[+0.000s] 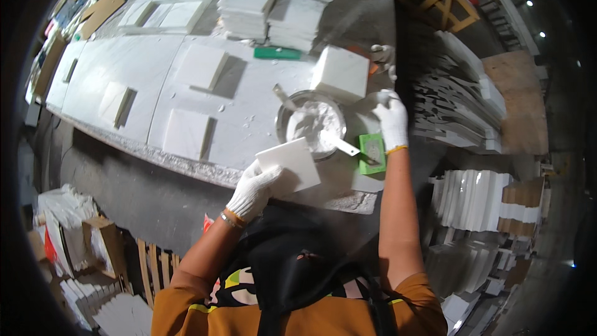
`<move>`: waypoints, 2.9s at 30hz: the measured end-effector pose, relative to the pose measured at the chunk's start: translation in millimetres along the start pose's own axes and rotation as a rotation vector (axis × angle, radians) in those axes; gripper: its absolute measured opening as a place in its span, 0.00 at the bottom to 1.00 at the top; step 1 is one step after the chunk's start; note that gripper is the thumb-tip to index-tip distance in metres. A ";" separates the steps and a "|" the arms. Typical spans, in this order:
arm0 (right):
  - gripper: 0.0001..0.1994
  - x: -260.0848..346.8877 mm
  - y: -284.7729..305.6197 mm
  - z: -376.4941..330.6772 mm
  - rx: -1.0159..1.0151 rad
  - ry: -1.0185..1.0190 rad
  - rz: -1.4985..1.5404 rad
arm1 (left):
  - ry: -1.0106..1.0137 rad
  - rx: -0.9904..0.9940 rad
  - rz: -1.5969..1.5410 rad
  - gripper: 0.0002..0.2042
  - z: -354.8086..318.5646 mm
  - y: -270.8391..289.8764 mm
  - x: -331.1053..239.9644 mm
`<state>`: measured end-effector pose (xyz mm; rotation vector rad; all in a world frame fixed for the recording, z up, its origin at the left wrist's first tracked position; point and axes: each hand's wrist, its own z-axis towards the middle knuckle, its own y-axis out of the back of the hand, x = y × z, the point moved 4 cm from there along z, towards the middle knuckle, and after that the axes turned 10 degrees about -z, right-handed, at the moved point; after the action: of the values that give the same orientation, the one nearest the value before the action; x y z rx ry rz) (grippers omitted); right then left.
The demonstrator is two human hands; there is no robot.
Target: The person applies a white paste to small white square tiles using a metal spatula, then smooths the edges with a green sponge and an orange tool. The person handles tiles one at a time, repeatedly applying paste and smoothing the edges.
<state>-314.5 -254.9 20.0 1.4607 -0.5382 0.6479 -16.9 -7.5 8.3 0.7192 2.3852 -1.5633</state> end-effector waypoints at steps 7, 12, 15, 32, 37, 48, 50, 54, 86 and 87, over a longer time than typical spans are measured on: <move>0.15 78.7 37.5 -84.7 0.088 0.027 0.329 | 0.041 0.011 -0.026 0.24 1.1 4.5 2.6; 0.23 110.1 33.0 -135.3 0.251 -0.075 0.293 | 0.021 0.009 -0.014 0.21 0.5 2.2 1.6; 0.21 114.8 25.2 -138.2 0.287 0.039 0.198 | 0.031 -0.005 -0.004 0.20 0.9 1.2 1.7; 0.16 144.6 4.5 -134.2 0.381 0.163 -0.038 | 0.006 0.030 -0.012 0.19 2.5 6.4 5.3; 0.15 139.3 2.1 -134.2 0.377 0.162 -0.042 | 0.009 0.022 -0.009 0.19 1.8 2.3 3.4; 0.16 142.0 2.1 -134.0 0.376 0.170 -0.069 | 0.059 0.023 -0.039 0.24 3.0 8.0 4.1; 0.16 141.1 2.1 -133.7 0.371 0.186 -0.085 | 0.059 0.031 -0.054 0.25 2.6 7.4 4.1; 0.16 144.9 3.7 -133.1 0.361 0.213 -0.096 | 0.068 0.036 -0.050 0.25 2.5 6.8 3.3; 0.14 157.0 6.1 -131.7 0.345 0.259 -0.143 | 0.000 0.046 0.023 0.20 1.5 1.5 1.6; 0.14 157.2 6.0 -131.6 0.346 0.257 -0.146 | -0.001 0.044 0.019 0.20 1.3 0.8 1.3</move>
<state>-212.4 -112.1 126.0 1.6886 -0.1195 0.8266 -17.7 -8.0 6.5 0.7470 2.3433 -1.6133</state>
